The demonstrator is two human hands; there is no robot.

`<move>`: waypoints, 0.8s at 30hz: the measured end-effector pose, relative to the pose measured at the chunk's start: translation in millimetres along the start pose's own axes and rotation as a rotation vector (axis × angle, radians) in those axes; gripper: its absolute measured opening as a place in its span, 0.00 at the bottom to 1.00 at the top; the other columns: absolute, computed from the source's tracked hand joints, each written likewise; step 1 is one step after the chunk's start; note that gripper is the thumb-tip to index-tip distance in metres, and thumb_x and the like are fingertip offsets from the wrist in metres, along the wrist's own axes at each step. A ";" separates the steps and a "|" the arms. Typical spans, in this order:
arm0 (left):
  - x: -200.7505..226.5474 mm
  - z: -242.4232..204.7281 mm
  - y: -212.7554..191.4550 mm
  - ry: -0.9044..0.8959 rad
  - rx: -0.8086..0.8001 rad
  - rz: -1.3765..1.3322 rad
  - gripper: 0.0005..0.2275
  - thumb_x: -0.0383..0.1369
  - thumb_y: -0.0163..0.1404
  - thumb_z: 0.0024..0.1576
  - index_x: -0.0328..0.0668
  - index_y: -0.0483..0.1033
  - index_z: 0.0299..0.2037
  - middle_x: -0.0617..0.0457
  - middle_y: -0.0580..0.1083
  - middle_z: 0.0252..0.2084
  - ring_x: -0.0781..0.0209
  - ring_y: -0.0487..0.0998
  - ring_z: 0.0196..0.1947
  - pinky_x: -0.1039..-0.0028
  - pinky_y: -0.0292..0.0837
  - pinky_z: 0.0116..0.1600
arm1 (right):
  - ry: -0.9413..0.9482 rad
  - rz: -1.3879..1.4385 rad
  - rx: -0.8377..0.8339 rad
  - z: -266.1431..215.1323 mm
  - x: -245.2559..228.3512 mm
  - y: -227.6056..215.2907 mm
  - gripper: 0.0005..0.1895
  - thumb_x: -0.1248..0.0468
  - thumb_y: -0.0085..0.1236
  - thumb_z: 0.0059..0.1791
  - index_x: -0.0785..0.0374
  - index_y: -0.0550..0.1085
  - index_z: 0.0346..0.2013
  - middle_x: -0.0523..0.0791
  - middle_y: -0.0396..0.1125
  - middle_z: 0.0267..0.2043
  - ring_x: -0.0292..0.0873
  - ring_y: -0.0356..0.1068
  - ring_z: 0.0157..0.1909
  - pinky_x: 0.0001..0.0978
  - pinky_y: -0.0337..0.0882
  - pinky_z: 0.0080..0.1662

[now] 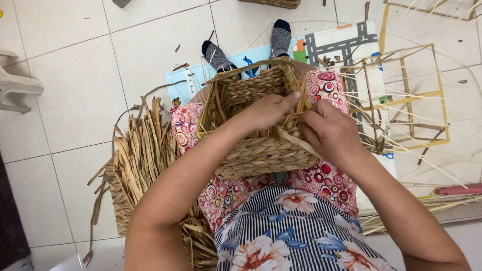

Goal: The person weaves a rectangular basket by hand using long strips of dried plant material, interlacing them through the existing structure and pressing them into place.

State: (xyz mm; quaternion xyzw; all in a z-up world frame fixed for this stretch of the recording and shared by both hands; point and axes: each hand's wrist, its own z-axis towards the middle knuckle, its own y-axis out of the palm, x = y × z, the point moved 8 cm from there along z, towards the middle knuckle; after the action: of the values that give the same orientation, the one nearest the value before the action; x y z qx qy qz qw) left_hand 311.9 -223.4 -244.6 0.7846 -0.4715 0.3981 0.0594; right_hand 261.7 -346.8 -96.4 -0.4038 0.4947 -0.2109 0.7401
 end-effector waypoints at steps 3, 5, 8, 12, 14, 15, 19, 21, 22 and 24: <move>4.5 -20.4 -17.2 0.302 0.025 -0.212 0.22 0.50 0.41 0.65 0.37 0.76 0.45 0.52 0.78 0.38 0.62 0.77 0.39 0.68 0.73 0.45 | -0.075 -0.065 -0.059 3.4 -9.8 -1.8 0.08 0.67 0.62 0.47 0.64 0.72 0.36 0.49 0.67 0.39 0.51 0.71 0.34 0.41 0.72 0.33; 0.3 -34.9 -20.0 0.382 -0.035 -0.263 0.14 0.39 0.46 0.61 0.37 0.74 0.48 0.52 0.77 0.40 0.64 0.76 0.40 0.71 0.74 0.46 | -0.114 -0.081 -0.068 4.0 -18.0 -1.3 0.09 0.66 0.60 0.47 0.66 0.70 0.37 0.51 0.67 0.42 0.54 0.71 0.35 0.44 0.71 0.34; 5.6 -42.6 -15.3 0.447 -0.106 -0.299 0.12 0.25 0.52 0.57 0.36 0.71 0.51 0.53 0.75 0.42 0.67 0.75 0.41 0.75 0.74 0.46 | 0.018 -0.161 -0.321 -0.2 -12.8 18.4 0.10 0.62 0.58 0.50 0.64 0.70 0.39 0.49 0.67 0.37 0.54 0.72 0.34 0.48 0.72 0.35; 7.2 -41.7 -11.9 0.399 -0.128 -0.350 0.14 0.20 0.52 0.54 0.34 0.69 0.51 0.55 0.74 0.40 0.67 0.75 0.39 0.74 0.73 0.41 | 0.219 -0.105 -0.458 3.3 -2.6 14.6 0.15 0.57 0.59 0.47 0.63 0.70 0.42 0.48 0.69 0.38 0.51 0.73 0.38 0.47 0.72 0.37; 14.8 -44.2 -13.7 0.488 -0.125 -0.344 0.16 0.19 0.51 0.54 0.34 0.68 0.52 0.55 0.74 0.41 0.67 0.75 0.41 0.74 0.73 0.44 | 0.236 -0.263 -0.469 4.9 0.9 6.3 0.20 0.55 0.65 0.42 0.64 0.71 0.39 0.51 0.67 0.40 0.53 0.72 0.40 0.49 0.72 0.36; 22.3 -47.6 -14.1 0.570 -0.127 -0.342 0.17 0.18 0.51 0.54 0.35 0.68 0.53 0.55 0.74 0.43 0.67 0.75 0.43 0.75 0.74 0.47 | 0.021 -0.245 -0.303 10.8 -15.2 -8.7 0.17 0.57 0.64 0.39 0.62 0.71 0.36 0.50 0.68 0.40 0.53 0.72 0.42 0.48 0.72 0.40; 26.1 -58.2 -16.5 0.530 -0.072 -0.202 0.17 0.19 0.53 0.54 0.39 0.69 0.54 0.55 0.73 0.42 0.67 0.74 0.40 0.75 0.74 0.46 | -0.025 -0.254 -0.339 18.3 -10.5 -3.5 0.07 0.62 0.64 0.41 0.60 0.74 0.27 0.46 0.71 0.31 0.50 0.73 0.41 0.48 0.71 0.46; 25.0 -61.0 -19.8 0.471 -0.020 -0.256 0.19 0.19 0.49 0.54 0.44 0.66 0.56 0.56 0.75 0.40 0.68 0.77 0.39 0.76 0.74 0.46 | 0.147 -0.099 -0.375 22.9 6.8 -2.2 0.07 0.63 0.61 0.44 0.61 0.74 0.33 0.47 0.73 0.33 0.49 0.75 0.39 0.45 0.73 0.45; 26.7 -61.9 -20.6 0.472 -0.021 -0.253 0.19 0.19 0.49 0.54 0.44 0.66 0.56 0.56 0.75 0.40 0.68 0.77 0.39 0.76 0.74 0.46 | 0.316 0.057 -0.411 23.0 20.4 0.0 0.07 0.64 0.59 0.47 0.63 0.75 0.38 0.47 0.75 0.36 0.48 0.76 0.38 0.42 0.74 0.43; 31.9 -63.8 -21.5 0.533 -0.025 -0.220 0.21 0.18 0.48 0.53 0.44 0.68 0.58 0.55 0.73 0.42 0.67 0.73 0.39 0.74 0.74 0.44 | 0.380 0.044 -0.406 31.9 28.4 1.9 0.07 0.64 0.59 0.48 0.63 0.74 0.39 0.48 0.75 0.36 0.48 0.76 0.38 0.42 0.73 0.43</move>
State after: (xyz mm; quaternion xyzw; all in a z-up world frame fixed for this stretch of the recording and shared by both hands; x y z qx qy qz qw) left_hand 300.1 -203.8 -173.7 0.6978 -0.3563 0.5756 0.2340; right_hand 302.3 -353.5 -108.1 -0.4861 0.6655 -0.1634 0.5423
